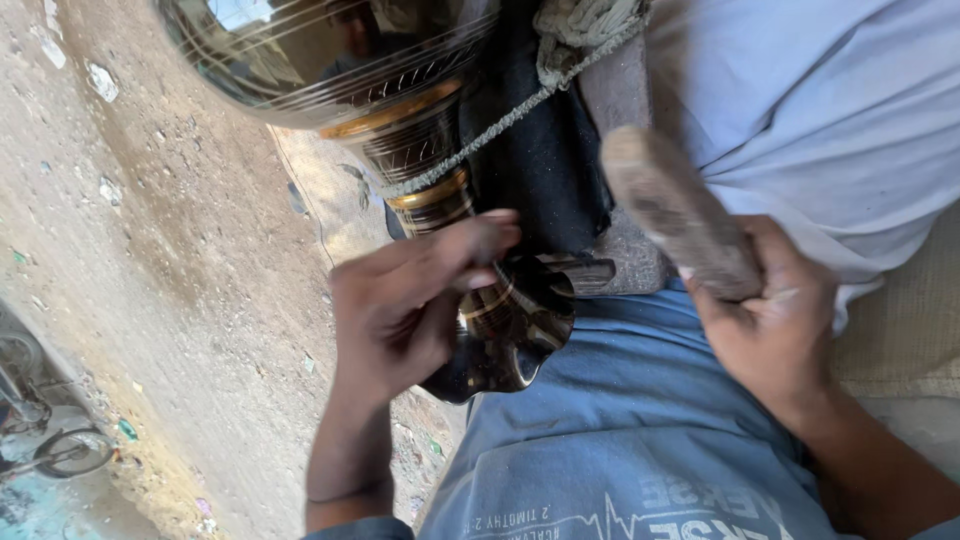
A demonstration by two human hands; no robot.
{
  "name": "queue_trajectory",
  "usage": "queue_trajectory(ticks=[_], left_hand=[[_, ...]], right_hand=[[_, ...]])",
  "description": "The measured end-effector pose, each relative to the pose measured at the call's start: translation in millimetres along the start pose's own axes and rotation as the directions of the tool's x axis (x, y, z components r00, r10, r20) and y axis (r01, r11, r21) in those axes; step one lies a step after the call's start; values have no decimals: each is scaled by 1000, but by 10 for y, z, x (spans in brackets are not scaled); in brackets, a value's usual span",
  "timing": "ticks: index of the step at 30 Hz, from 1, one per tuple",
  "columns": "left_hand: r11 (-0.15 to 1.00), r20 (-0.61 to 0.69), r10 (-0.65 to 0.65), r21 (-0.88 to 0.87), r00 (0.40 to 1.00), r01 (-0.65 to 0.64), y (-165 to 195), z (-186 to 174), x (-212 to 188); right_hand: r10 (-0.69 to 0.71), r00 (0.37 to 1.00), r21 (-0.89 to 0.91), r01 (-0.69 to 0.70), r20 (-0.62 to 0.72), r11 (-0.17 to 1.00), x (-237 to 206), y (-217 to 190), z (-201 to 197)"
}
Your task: The person sits cross-legged with a brass vase on their lap and engraves decorative patterns into its surface. They hold a chisel against the metal and strike it with a wooden mallet, repositioning the chisel repeatedly to work along the design.
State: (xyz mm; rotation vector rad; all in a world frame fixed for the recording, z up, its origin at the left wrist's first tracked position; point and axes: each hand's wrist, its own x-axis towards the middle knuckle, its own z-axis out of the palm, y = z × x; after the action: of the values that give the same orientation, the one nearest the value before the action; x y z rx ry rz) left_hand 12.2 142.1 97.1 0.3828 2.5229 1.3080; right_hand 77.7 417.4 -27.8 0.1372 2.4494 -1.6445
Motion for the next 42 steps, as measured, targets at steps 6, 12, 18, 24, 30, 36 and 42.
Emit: queue_trajectory(ticks=[6,12,18,24,30,36,42], left_hand=[[1000,-268,-12,-9,963,10,-157,191,-241],[994,-278,-37,93,960,65,-149,143,-288],[982,-271,37,188,962,15,-175,187,-311],[992,-320,60,124,946,-21,-305,217,-423],[975,-349,69,220,935,10,-287,240,-439],[950,-312,40,306,949,61,-216,205,-365],[948,-289,140,315,947,-44,-146,216,-288]], right_hand=[[-101,993,-217,110,53,970,464,-216,-194],[-253,955,73,245,154,967,812,-609,-317],[-434,844,-77,478,315,875,1074,-849,-351],[-368,836,-161,462,408,872,1086,-1026,-413],[-382,789,-537,610,481,583,1100,-1179,-561],[-435,815,-227,540,384,810,1160,-1118,-517],[-384,830,-230,499,405,835,1178,-1119,-536]])
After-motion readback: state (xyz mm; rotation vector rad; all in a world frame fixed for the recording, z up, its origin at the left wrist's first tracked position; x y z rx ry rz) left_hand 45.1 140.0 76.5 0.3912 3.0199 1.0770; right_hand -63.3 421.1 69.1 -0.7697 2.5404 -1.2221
